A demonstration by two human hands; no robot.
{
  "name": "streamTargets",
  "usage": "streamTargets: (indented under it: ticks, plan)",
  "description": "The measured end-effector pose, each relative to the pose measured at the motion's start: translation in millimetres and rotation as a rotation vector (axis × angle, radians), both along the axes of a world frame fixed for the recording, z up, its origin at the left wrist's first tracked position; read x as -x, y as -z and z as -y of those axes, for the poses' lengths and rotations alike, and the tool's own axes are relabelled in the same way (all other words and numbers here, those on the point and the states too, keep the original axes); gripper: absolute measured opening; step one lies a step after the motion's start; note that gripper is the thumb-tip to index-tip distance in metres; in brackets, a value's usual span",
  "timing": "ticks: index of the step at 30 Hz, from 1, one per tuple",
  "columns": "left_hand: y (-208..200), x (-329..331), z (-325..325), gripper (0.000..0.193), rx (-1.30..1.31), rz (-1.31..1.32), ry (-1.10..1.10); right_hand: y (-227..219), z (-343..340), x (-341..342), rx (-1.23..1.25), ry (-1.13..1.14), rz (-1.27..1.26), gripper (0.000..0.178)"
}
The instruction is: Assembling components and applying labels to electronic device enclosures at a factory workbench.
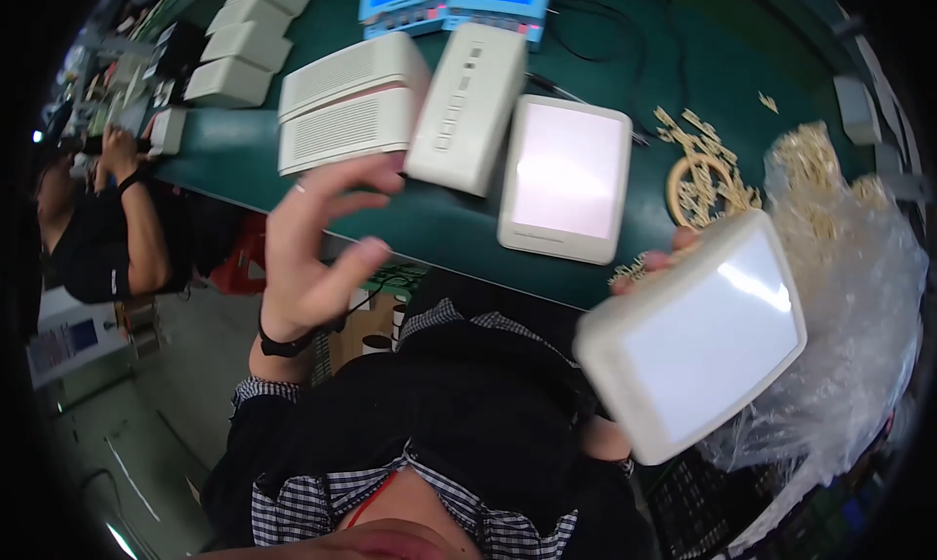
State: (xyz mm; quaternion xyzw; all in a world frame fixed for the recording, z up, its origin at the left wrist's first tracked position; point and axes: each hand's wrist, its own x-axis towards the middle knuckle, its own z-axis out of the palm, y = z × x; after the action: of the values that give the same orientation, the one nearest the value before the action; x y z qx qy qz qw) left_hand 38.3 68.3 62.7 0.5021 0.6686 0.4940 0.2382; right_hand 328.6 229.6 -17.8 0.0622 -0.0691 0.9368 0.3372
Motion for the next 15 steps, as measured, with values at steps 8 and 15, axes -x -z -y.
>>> streamTargets:
  ticks: [8, 15]
  plan:
    - [46.8, -111.5, -96.1, 0.039, -0.024, -0.606, 0.551, 10.7, -16.2, -74.8, 0.033, 0.534, -0.222, 0.068]
    - [84.7, -163.9, -125.6, 0.018, 0.072, -0.976, 0.441, 30.2, -29.4, -106.7, 0.048, 0.468, -0.157, 0.063]
